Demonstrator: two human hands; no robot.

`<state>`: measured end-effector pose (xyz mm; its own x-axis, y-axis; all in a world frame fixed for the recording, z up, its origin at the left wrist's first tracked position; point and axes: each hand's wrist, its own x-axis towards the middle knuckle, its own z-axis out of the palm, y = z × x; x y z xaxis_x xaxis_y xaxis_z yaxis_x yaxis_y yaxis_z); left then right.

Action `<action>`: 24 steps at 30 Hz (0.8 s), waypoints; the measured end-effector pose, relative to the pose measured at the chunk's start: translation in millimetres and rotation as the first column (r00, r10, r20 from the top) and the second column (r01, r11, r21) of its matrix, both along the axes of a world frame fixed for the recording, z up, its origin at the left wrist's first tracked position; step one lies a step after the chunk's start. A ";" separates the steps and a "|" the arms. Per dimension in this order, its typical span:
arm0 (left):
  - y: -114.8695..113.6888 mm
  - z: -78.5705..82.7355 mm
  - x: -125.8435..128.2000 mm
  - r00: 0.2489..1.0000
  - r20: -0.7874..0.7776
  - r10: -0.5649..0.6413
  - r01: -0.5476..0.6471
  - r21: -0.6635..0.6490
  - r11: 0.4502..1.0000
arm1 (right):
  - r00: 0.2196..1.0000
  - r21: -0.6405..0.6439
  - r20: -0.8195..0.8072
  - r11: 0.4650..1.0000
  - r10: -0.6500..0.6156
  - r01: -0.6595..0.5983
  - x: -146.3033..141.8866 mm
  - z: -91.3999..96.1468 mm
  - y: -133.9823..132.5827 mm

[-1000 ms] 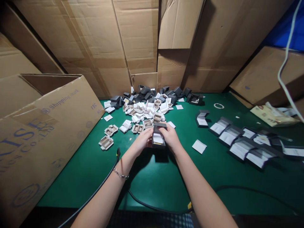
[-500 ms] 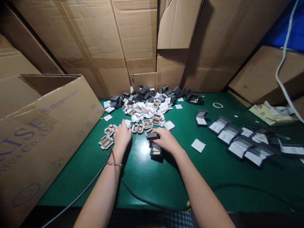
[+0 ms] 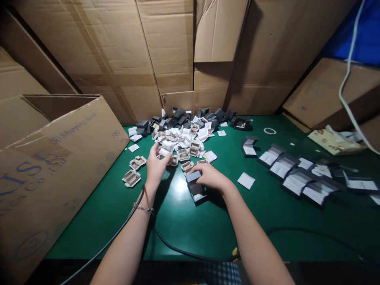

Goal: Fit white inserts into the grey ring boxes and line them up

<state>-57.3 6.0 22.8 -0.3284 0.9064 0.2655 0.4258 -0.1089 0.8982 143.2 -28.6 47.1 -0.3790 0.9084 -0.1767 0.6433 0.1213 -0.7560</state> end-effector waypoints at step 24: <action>-26.7 9.3 38.4 0.969 0.198 -0.146 0.120 0.141 0.983 | 0.963 0.530 -0.072 0.808 -0.260 0.258 -12.3 -28.3 3.2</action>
<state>-18.9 -20.8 32.1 -0.2669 0.9088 0.3207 0.2065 -0.2711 0.9401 130.9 -25.4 18.7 -0.1166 0.9258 0.3595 0.7107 0.3306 -0.6210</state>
